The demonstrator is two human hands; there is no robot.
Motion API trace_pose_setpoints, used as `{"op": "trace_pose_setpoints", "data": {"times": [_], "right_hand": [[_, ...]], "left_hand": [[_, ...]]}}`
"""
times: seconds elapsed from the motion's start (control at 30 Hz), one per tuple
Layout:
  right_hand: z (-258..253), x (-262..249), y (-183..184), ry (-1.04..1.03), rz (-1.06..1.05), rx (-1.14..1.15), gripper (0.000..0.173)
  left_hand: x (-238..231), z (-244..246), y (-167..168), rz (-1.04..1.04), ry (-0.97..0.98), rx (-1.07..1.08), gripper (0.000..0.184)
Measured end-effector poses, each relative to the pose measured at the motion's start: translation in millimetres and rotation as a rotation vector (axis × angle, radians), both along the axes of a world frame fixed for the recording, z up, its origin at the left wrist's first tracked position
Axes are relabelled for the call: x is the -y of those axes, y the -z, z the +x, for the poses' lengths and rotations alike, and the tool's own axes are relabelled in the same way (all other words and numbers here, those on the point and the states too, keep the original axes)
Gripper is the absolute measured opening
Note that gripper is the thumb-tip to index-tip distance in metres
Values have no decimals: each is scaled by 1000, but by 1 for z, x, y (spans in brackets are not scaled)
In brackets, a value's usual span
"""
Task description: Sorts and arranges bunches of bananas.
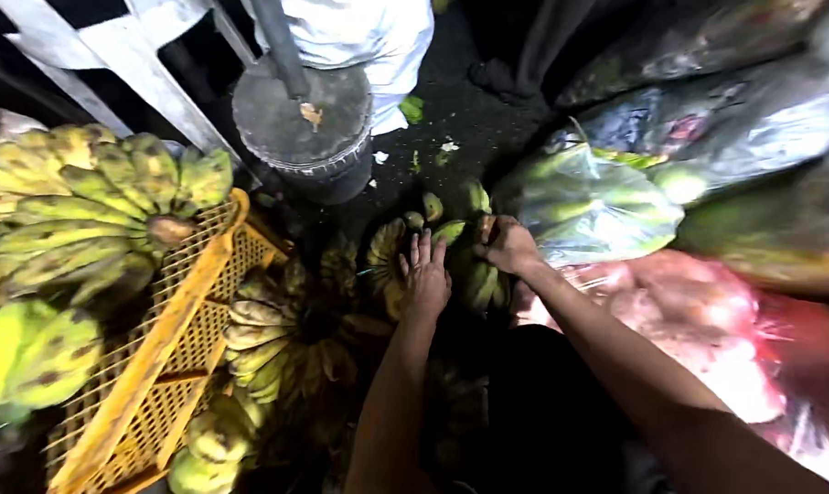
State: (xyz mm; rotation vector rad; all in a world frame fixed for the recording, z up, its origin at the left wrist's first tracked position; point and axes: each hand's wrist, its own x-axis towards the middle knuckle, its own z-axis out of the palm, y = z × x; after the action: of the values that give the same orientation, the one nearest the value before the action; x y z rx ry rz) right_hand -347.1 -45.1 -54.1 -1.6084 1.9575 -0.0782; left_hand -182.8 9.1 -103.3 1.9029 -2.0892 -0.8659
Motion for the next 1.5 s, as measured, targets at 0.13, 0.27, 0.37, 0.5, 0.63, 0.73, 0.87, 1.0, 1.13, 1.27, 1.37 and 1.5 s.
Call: {"op": "trace_pose_setpoints", "data": {"times": [0.13,0.27,0.37,0.5,0.63,0.73,0.87,1.0,1.13,1.27,1.37,1.5], "right_hand": [[-22,-2,24,6,88,8,71],[-36,6,54,-66,205,77,92],[-60,10,78,-62,277,135,83],[-73,11,91,-56,269,182,79],[-83,6,94,-65,244,209,80],[-82,7,98,-81,188,198,81],[-64,12,90,-207,131,48,80],[-30,20,60,-375,215,-98,76],[16,24,15,-454,289,-186,68],[14,31,7,-386,350,61,41],[-20,37,14,-234,211,240,30],[-33,22,10,-169,175,85,51]], "left_hand": [[36,-32,19,29,93,60,75],[63,-50,22,111,81,204,76],[66,-48,41,97,91,292,51],[66,-38,51,27,96,309,48],[72,-39,51,-17,38,311,49],[65,-42,52,-78,-7,278,43],[26,-47,63,-125,191,68,35],[1,-50,47,398,47,-256,53],[10,-45,26,441,-215,-389,79],[14,-13,32,298,-98,-437,42],[11,7,43,316,-35,-403,39],[-1,12,22,306,-108,-481,39]]}}
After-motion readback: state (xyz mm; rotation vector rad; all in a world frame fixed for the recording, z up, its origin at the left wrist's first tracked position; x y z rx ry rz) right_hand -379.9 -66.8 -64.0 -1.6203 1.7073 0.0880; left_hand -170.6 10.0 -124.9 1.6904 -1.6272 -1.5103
